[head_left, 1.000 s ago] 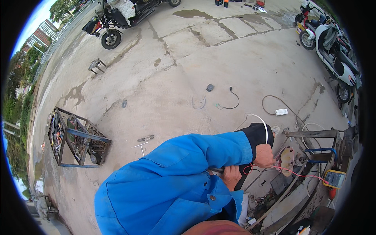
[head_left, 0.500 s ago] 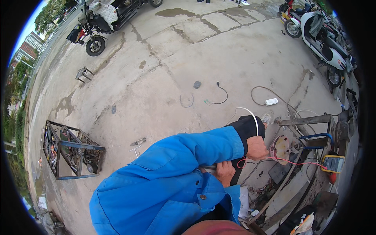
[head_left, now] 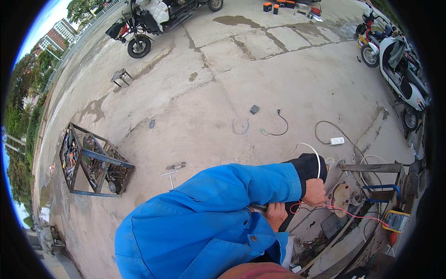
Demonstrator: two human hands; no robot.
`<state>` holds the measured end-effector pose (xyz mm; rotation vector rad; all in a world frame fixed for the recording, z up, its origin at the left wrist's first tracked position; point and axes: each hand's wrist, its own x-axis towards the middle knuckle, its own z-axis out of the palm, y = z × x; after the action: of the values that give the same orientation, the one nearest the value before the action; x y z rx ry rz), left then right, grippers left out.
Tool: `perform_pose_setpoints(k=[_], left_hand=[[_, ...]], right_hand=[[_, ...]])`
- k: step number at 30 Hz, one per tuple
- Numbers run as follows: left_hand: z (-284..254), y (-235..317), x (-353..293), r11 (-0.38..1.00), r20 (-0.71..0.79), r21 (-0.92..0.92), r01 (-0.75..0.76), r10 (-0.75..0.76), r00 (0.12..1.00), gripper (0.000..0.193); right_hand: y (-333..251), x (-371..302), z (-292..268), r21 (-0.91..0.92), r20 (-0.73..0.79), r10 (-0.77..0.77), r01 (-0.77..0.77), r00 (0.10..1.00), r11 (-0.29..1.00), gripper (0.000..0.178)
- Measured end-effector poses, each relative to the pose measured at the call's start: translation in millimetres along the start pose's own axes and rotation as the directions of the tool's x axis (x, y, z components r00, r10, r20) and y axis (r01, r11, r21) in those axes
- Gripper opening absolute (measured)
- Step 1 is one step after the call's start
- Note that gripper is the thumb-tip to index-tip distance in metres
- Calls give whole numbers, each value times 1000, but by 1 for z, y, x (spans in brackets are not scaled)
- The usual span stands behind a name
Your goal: The person works on a white power strip, using a screwdriver to adjust internal wiring and a multimeter to test connections. They repeatedly probe the strip's terminals and wires, then hold the strip up to inspect its back label.
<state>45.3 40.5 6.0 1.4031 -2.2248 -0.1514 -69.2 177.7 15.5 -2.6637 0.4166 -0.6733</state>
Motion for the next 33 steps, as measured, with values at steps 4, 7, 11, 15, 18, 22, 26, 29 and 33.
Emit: perform_pose_setpoints(k=[4, 7, 11, 15, 18, 22, 26, 29, 33], left_hand=[[-1, 1, 1, 1000, 7, -8, 7, -7, 1000, 36], [-1, 1, 2, 1000, -7, -7, 11, -11, 1000, 35], [2, -1, 1, 1000, -16, 0, -5, 5, 1000, 34], [4, -1, 1, 1000, -20, 0, -7, 7, 1000, 34], [4, 0, 1, 1000, -33, -7, -3, 3, 999, 33], [4, 0, 1, 1000, -39, -4, -16, 16, 999, 33], [4, 1, 2, 1000, -51, -5, -14, 13, 999, 33], [3, 1, 2, 1000, -46, 2, -12, 12, 999, 34], [0, 1, 1, 1000, -32, -11, -1, 1, 999, 35]], right_hand=[[9, -5, 7, -69, -23, -39, 38, 999, 997, 64], [11, -5, 12, -75, -76, -65, 59, 995, 995, 72], [11, -6, 12, -96, -60, -59, 53, 996, 994, 84], [8, -3, 10, -77, -73, -53, 48, 996, 996, 86], [5, 2, 6, -62, -115, -79, 72, 990, 995, 86], [-1, 2, -1, -4, -65, -24, 24, 998, 1000, 79], [-2, 1, -1, 9, -60, -14, 15, 998, 1000, 76], [-1, 1, 0, 18, -73, -23, 25, 997, 1000, 74], [-1, 3, 0, 17, -75, -21, 22, 997, 1000, 73]])
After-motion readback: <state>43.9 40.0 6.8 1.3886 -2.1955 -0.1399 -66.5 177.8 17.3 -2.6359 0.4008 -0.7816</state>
